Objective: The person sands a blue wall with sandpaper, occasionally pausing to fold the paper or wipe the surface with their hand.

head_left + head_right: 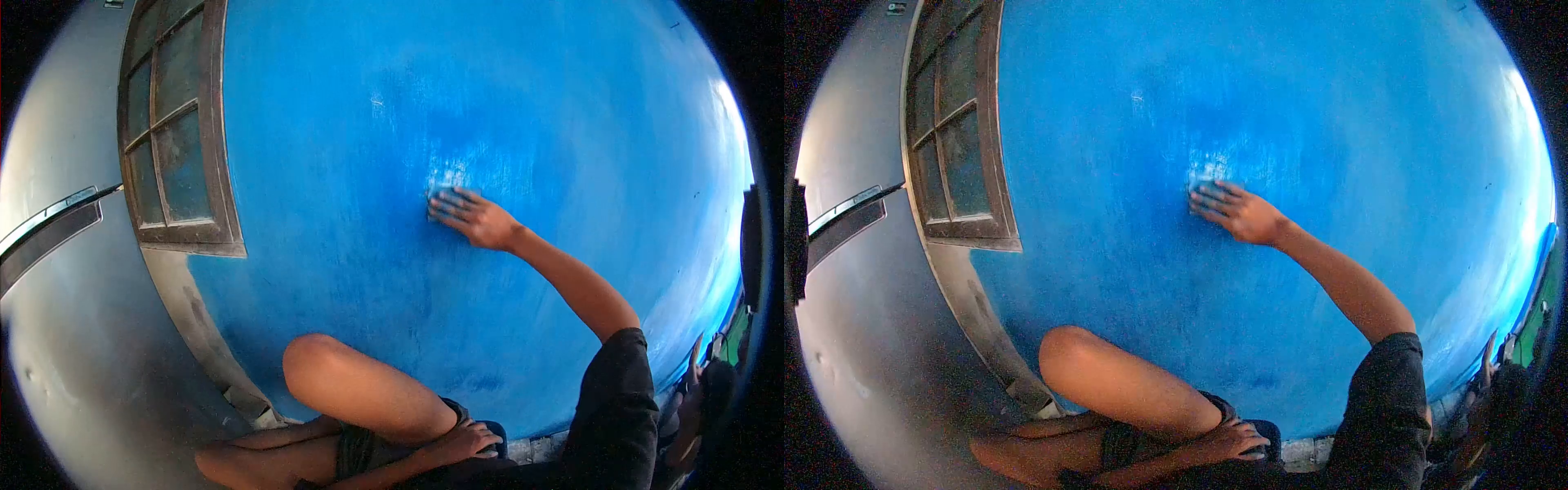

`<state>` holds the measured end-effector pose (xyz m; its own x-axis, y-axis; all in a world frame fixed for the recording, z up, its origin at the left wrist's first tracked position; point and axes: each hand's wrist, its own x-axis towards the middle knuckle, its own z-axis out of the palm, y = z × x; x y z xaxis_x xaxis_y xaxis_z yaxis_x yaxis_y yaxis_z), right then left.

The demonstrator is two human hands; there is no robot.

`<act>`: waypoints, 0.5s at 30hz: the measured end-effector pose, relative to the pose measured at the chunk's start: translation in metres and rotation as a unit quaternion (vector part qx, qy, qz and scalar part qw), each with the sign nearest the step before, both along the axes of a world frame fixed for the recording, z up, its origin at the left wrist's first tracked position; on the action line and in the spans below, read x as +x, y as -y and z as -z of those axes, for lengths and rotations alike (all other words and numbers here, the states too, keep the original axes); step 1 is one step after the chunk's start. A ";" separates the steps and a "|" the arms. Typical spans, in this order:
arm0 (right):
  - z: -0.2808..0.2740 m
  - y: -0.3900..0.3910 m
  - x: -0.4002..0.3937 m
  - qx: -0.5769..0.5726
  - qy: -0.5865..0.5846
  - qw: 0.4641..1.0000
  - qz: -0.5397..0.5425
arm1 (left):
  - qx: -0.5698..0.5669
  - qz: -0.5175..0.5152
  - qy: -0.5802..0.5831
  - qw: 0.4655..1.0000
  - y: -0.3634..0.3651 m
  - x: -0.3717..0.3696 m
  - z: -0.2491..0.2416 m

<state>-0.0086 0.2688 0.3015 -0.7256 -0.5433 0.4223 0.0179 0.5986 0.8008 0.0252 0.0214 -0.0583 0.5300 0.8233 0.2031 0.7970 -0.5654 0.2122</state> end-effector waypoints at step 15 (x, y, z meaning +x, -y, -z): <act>0.030 0.002 -0.023 0.035 -0.055 0.998 -0.026 | -0.050 -0.005 0.065 0.997 0.003 -0.007 -0.013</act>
